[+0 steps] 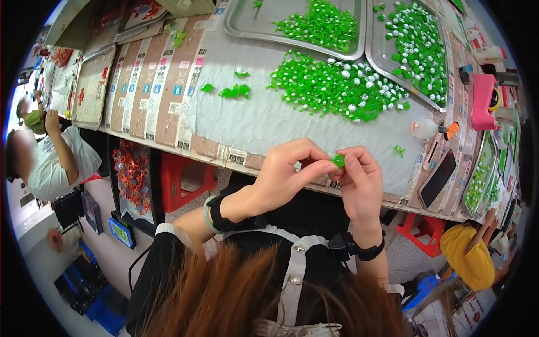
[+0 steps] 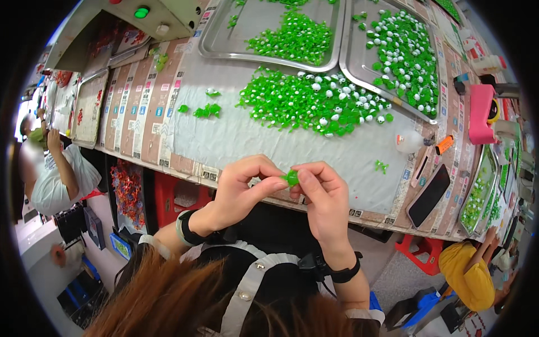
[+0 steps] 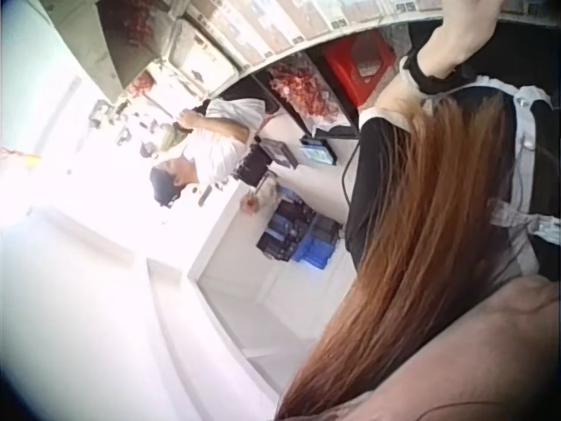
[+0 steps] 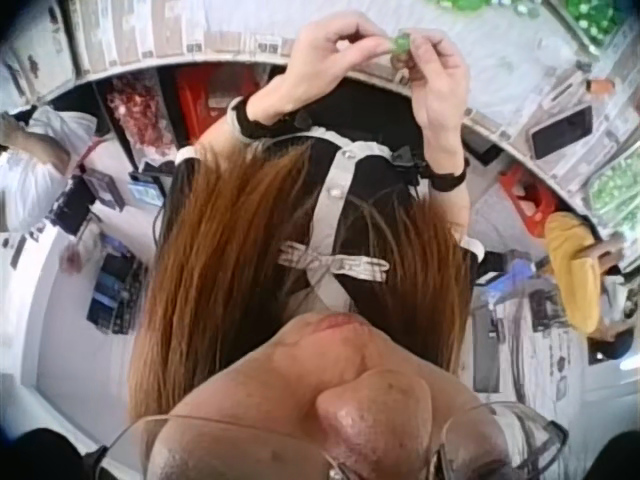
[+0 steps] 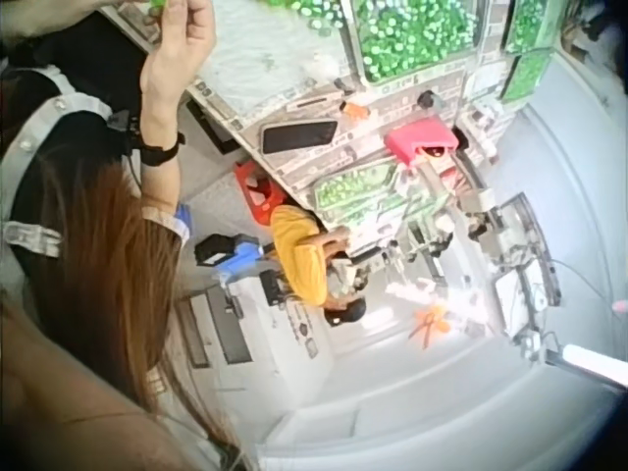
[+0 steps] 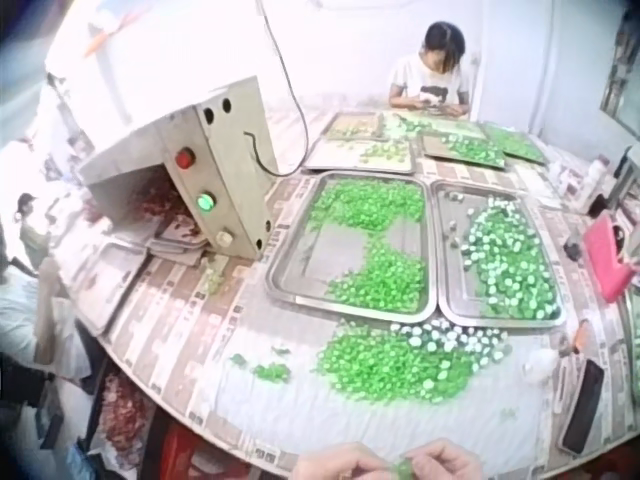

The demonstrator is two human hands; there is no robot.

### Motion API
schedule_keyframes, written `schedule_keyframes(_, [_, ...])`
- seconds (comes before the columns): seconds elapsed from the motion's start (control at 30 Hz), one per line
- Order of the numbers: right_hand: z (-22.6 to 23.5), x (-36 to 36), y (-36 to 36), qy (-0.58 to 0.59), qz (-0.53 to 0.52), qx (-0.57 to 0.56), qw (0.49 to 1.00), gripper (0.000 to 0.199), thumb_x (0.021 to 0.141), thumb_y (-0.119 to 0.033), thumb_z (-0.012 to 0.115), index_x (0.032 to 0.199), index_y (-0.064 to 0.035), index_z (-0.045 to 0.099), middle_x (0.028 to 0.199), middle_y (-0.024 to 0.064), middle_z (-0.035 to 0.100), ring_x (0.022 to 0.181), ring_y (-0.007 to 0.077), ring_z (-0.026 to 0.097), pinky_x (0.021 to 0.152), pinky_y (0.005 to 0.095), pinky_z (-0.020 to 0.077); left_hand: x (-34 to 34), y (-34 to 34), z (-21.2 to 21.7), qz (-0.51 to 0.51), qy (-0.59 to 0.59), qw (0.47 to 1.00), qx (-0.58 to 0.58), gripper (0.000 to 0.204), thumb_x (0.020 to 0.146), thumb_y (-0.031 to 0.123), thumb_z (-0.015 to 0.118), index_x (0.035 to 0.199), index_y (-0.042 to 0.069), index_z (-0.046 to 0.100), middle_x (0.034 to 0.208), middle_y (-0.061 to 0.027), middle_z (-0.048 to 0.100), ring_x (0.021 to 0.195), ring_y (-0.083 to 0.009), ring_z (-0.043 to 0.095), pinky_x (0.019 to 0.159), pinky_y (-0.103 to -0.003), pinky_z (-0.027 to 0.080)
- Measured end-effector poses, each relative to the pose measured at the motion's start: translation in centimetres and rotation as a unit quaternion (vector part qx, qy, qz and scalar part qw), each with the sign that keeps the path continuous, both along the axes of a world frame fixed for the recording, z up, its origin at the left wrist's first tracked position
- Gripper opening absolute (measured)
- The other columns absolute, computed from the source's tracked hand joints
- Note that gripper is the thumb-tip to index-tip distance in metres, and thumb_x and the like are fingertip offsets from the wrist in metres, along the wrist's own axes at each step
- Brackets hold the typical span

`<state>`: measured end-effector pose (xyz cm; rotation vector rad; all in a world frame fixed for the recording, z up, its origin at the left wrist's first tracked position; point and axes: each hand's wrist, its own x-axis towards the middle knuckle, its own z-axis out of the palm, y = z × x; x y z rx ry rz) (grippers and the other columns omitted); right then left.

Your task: The person assembles small green plastic toys by applying glue from a bottle to the body and attaching white eyes. The person handles the components one at a time, repeating the process for multiple units on a table covered with parts.

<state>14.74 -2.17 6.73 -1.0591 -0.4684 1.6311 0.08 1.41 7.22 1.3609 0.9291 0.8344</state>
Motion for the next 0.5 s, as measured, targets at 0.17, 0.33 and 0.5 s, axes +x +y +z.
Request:
schedule_keyframes(0.17, [1.3, 0.6, 0.2, -0.134, -0.022, 0.006, 0.991, 0.012, 0.076, -0.004, 0.048, 0.086, 0.0018, 0.052, 0.077, 0.0041, 0.052, 0.068, 0.0081, 0.048, 0.06, 0.0202, 0.0383, -2.8, 0.5, -1.4, 0.081, 0.185, 0.973, 0.113, 0.01, 0.068, 0.008, 0.06, 0.074, 0.003, 0.056, 0.073, -0.0074, 0.052, 0.068, -0.0169, 0.049, 0.059, -0.027, 0.038])
schedule_keyframes(0.33, [5.2, 3.5, 0.2, -0.171, 0.234, 0.198, 0.936, 0.015, 0.074, -0.003, 0.05, 0.089, 0.0014, 0.052, 0.079, 0.0077, 0.053, 0.073, 0.0149, 0.051, 0.065, 0.0244, 0.0397, -5.7, 3.8, -4.1, 0.211, 0.453, 0.806, 0.316, 0.034, 0.066, 0.019, 0.062, 0.097, 0.01, 0.052, 0.105, -0.0132, 0.043, 0.099, -0.0295, 0.038, 0.083, -0.042, 0.029])
schedule_keyframes(0.5, [11.0, 1.4, 1.5, 0.069, 0.47, 0.41, 0.778, 0.019, 0.079, -0.01, 0.047, 0.089, 0.0053, 0.052, 0.084, 0.0156, 0.053, 0.078, 0.0269, 0.051, 0.067, 0.0332, 0.0413, -7.5, 6.5, -5.6, 0.1, 0.524, 0.792, 0.297, 0.042, 0.069, 0.021, 0.058, 0.108, 0.015, 0.045, 0.12, -0.0134, 0.032, 0.117, -0.033, 0.019, 0.093, -0.053, 0.011])
